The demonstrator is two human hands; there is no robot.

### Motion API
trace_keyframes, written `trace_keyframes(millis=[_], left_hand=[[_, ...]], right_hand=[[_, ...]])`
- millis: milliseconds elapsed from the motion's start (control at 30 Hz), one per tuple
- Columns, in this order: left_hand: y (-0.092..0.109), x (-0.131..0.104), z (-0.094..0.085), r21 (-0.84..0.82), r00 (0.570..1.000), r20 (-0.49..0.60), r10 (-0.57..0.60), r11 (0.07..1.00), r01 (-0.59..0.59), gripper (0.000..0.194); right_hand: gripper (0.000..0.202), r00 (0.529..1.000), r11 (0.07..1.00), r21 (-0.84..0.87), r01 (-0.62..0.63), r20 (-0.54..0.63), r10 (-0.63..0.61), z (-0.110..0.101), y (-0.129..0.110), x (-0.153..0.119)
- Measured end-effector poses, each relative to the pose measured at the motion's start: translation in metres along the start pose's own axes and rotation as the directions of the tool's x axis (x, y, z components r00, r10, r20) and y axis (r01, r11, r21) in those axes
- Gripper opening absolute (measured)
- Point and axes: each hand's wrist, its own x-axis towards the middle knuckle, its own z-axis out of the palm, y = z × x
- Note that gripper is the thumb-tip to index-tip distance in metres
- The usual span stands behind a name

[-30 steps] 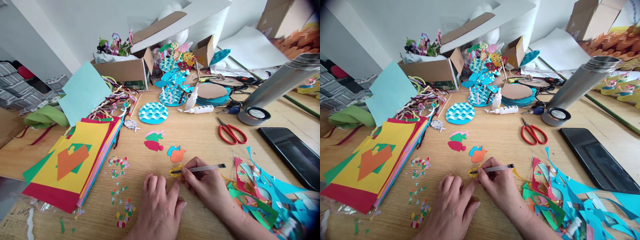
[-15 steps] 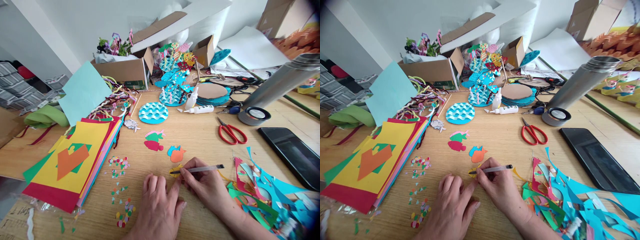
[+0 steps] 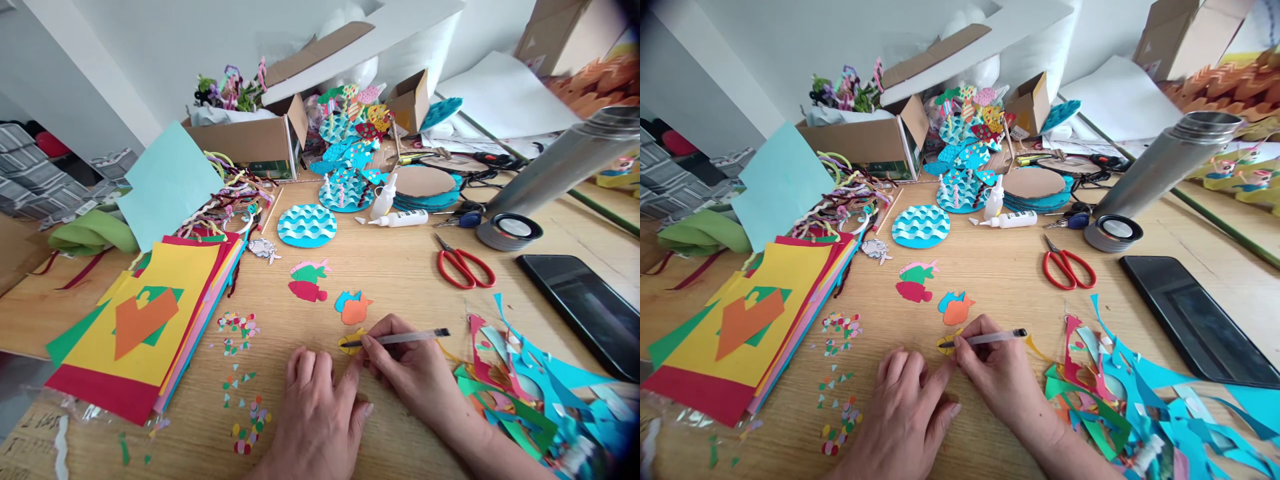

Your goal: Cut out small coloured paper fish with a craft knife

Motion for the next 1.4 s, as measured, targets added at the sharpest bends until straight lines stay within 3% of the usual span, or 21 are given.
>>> trace_keyframes(millis=[1400], left_hand=[[0.0017,0.0023,-0.0021,-0.017,1.000,-0.001,-0.019,1.000,0.019,0.044]], right_hand=[[0.027,1.000,1.000,0.015,0.015,-0.017,-0.015,-0.0006,0.0022,0.0004]])
